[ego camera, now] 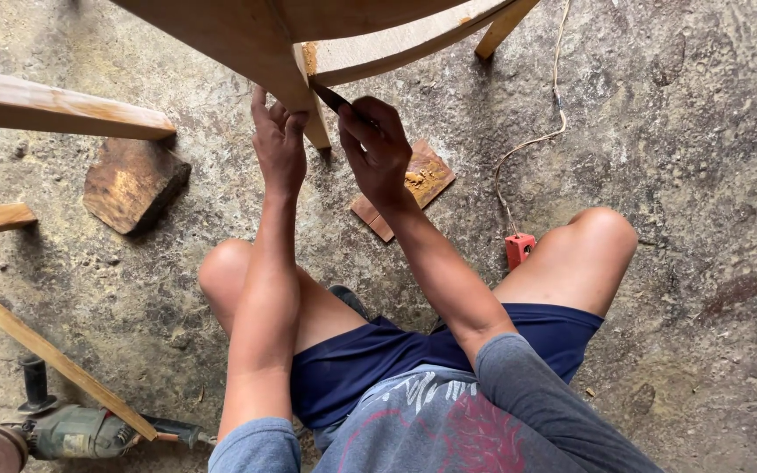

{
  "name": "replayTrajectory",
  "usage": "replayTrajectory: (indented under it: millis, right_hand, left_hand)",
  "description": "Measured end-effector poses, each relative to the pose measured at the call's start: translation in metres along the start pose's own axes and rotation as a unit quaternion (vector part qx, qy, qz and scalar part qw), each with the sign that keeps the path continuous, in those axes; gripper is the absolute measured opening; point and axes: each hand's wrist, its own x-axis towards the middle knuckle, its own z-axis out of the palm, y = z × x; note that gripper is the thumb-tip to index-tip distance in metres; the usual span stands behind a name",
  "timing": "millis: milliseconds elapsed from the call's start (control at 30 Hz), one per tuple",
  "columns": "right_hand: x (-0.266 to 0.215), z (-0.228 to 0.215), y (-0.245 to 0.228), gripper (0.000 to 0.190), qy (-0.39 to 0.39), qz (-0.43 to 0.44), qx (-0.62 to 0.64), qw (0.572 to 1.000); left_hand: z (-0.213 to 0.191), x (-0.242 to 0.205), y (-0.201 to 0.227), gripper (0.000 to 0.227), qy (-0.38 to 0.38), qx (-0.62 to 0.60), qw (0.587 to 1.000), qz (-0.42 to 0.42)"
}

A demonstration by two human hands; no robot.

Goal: The person scrapes excess wood filler from various joints and surfaces of wooden chairs using a scraper and then moves the chairs to a different location.

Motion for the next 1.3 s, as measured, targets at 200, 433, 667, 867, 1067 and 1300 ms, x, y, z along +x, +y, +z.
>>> replayTrajectory:
  millis: [200,433,667,867,1067,1300]
  right_hand:
    - [-0.008,0.000,-0.006,0.032,-0.008,0.026,-0.017,0.999]
    - [-0.002,-0.010,-0.017,0.028,0.025,0.003,-0.028,0.999]
    - [-0.024,-0.017,-0.012,0.026,-0.042,0.020,-0.045,0.998]
    - [-0.002,-0.091,-0.021,0.017,-0.128,0.137,-0.051,0.981]
    - [0.131,-0.126,-0.055,0.010,-0.235,-0.077,-0.111,0.962]
    - [0.176,-0.100,-0.064,0.006,-0.324,-0.163,-0.175,0.915]
  left_hand:
    - [-0.002,-0.003,-0.007,0.074,0.002,-0.016,1.000,-0.006]
    - [-0.004,0.000,-0.012,0.062,0.000,0.047,0.999,0.007]
    - [-0.005,0.003,-0.010,0.062,-0.016,-0.025,0.999,0.031]
    - [-0.004,0.004,-0.011,0.066,-0.002,0.020,1.000,0.004]
    - [-0.001,0.003,-0.009,0.064,-0.002,0.056,0.998,0.005]
    - [-0.001,0.003,-0.007,0.064,0.007,0.062,0.998,0.009]
